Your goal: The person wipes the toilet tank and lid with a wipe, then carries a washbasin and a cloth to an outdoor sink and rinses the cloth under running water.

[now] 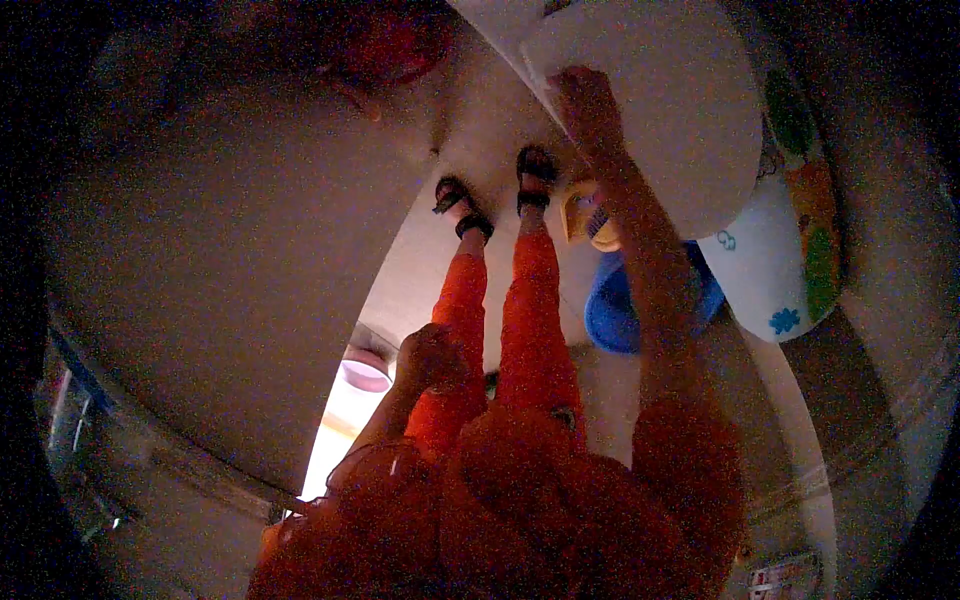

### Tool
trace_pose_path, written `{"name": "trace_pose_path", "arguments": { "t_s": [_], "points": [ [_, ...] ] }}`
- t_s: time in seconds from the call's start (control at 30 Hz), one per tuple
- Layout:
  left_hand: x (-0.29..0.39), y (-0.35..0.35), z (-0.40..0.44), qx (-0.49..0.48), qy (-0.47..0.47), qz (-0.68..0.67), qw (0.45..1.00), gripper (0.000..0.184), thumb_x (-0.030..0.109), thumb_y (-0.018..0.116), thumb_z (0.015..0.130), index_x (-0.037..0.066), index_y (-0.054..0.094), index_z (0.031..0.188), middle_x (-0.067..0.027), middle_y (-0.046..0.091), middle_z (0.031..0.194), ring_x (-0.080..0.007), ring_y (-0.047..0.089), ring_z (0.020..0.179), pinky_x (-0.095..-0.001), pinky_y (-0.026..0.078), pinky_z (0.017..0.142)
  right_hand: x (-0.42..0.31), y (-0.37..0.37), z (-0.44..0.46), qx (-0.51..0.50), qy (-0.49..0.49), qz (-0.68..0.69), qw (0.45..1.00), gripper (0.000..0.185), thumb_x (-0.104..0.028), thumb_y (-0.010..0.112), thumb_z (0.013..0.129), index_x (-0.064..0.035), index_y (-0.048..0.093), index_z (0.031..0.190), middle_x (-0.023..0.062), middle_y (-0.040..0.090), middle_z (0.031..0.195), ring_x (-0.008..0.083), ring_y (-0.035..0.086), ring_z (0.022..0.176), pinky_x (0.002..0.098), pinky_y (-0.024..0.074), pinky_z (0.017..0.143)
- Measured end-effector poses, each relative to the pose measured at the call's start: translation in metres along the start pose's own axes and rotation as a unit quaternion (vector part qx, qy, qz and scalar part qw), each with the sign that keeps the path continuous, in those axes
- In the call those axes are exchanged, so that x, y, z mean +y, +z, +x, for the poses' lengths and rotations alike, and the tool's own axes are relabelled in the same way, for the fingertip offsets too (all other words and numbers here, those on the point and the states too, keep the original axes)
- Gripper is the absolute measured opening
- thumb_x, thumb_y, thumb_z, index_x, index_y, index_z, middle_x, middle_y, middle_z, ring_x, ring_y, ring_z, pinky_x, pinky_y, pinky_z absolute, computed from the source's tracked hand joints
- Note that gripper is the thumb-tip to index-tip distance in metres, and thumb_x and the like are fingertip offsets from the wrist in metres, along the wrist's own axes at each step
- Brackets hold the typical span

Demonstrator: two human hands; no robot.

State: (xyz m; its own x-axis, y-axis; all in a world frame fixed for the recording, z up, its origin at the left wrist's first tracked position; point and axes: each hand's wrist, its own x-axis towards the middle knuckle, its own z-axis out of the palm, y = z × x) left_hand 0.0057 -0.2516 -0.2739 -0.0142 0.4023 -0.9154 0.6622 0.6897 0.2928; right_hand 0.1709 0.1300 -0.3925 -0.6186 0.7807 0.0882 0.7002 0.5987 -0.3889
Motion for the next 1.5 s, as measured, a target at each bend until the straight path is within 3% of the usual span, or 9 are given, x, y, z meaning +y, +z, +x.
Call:
{"name": "trace_pose_path", "arguments": {
  "t_s": [0.23, 0.5, 0.6, 0.7, 0.9, 1.0, 1.17, 1.37, 1.5],
  "points": [
    [0.032, -0.035, -0.011, -0.028, -0.082, -0.071, 0.994, 0.037, 0.037, 0.062, 0.069, 0.012, 0.061, 0.095, -0.0108, 0.063, 0.088, -0.0272, 0.061, 0.083, -0.0357, 0.048, 0.072, 0.049, -0.04, -0.151, -0.271, -0.001, -0.076, 0.96, 0.032, -0.012, 0.061, 0.069, -0.0074, 0.058, 0.1, 0.0149, 0.054, 0.106, 0.033, 0.049, 0.1, 0.0426, 0.0382, 0.09],
    [0.033, -0.047, -0.009, 0.03, -0.087, -0.155, 0.984, 0.028, 0.034, 0.062, 0.069, 0.011, 0.061, 0.086, -0.0096, 0.064, 0.084, -0.027, 0.061, 0.077, -0.0369, 0.049, 0.067, 0.036, -0.011, -0.114, -0.109, 0.016, 0.027, 0.994, 0.03, -0.012, 0.059, 0.072, -0.0039, 0.055, 0.101, 0.014, 0.053, 0.107, 0.0319, 0.049, 0.101, 0.0424, 0.0389, 0.089],
    [-0.004, -0.026, 0.003, 0.02, 0.236, 0.242, 0.941, 0.028, 0.033, 0.062, 0.07, 0.011, 0.062, 0.086, -0.0095, 0.064, 0.081, -0.027, 0.061, 0.075, -0.0363, 0.049, 0.066, 0.08, -0.034, -0.226, -0.253, 0.093, -0.075, 0.96, 0.026, -0.014, 0.056, 0.076, -0.0013, 0.054, 0.099, 0.0162, 0.054, 0.103, 0.0343, 0.049, 0.097, 0.0446, 0.04, 0.085],
    [0.034, -0.039, -0.015, 0.019, -0.075, -0.121, 0.99, 0.028, 0.032, 0.062, 0.069, 0.011, 0.062, 0.087, -0.0089, 0.064, 0.079, -0.0267, 0.061, 0.074, -0.0357, 0.049, 0.066, 0.095, -0.041, -0.215, -0.077, 0.1, -0.127, 0.984, 0.025, -0.016, 0.056, 0.077, -0.0018, 0.054, 0.097, 0.0175, 0.055, 0.097, 0.0349, 0.049, 0.093, 0.045, 0.0404, 0.082],
    [0.031, -0.031, -0.013, 0.003, -0.039, -0.055, 0.998, 0.03, 0.031, 0.063, 0.068, 0.011, 0.062, 0.09, -0.01, 0.064, 0.08, -0.0273, 0.061, 0.074, -0.035, 0.049, 0.066, 0.022, 0.009, -0.145, 0.089, 0.234, 0.092, 0.964, 0.02, -0.009, 0.056, 0.07, -0.0051, 0.055, 0.09, 0.0132, 0.054, 0.091, 0.0313, 0.053, 0.085, 0.0393, 0.0447, 0.072],
    [0.056, -0.048, -0.029, 0.021, -0.026, -0.109, 0.993, 0.031, 0.033, 0.062, 0.069, 0.012, 0.062, 0.092, -0.0109, 0.063, 0.081, -0.0276, 0.061, 0.076, -0.0351, 0.049, 0.067, 0.034, 0.007, -0.223, -0.051, 0.267, -0.039, 0.962, 0.024, -0.013, 0.055, 0.071, -0.0057, 0.056, 0.094, 0.0118, 0.054, 0.093, 0.0307, 0.052, 0.087, 0.0352, 0.0431, 0.077],
    [0.076, -0.044, -0.044, 0.032, -0.071, -0.066, 0.995, 0.027, 0.033, 0.061, 0.07, 0.013, 0.062, 0.087, -0.0113, 0.064, 0.081, -0.0289, 0.062, 0.076, -0.0366, 0.05, 0.068, 0.129, -0.089, -0.194, 0.153, 0.379, -0.13, 0.903, 0.02, -0.016, 0.047, 0.079, -0.0037, 0.058, 0.09, 0.0128, 0.057, 0.087, 0.03, 0.053, 0.086, 0.0363, 0.0427, 0.08],
    [0.066, -0.035, -0.046, 0.045, -0.015, -0.085, 0.995, 0.021, 0.031, 0.059, 0.071, 0.015, 0.062, 0.083, -0.0108, 0.064, 0.083, -0.0304, 0.061, 0.076, -0.0376, 0.05, 0.069, 0.124, -0.086, -0.18, 0.082, 0.413, -0.291, 0.859, 0.025, -0.017, 0.041, 0.084, 0.0007, 0.059, 0.087, 0.0185, 0.058, 0.09, 0.0355, 0.052, 0.087, 0.0426, 0.0402, 0.082],
    [0.093, -0.054, -0.046, -0.009, -0.05, -0.085, 0.995, 0.023, 0.03, 0.059, 0.07, 0.013, 0.063, 0.085, -0.01, 0.064, 0.085, -0.0298, 0.061, 0.078, -0.0366, 0.049, 0.07, 0.067, -0.019, -0.205, 0.336, 0.439, 0.008, 0.833, 0.029, -0.026, 0.044, 0.084, 0.0013, 0.055, 0.088, 0.0196, 0.055, 0.092, 0.0321, 0.053, 0.086, 0.0442, 0.0404, 0.078]
  ]
}}
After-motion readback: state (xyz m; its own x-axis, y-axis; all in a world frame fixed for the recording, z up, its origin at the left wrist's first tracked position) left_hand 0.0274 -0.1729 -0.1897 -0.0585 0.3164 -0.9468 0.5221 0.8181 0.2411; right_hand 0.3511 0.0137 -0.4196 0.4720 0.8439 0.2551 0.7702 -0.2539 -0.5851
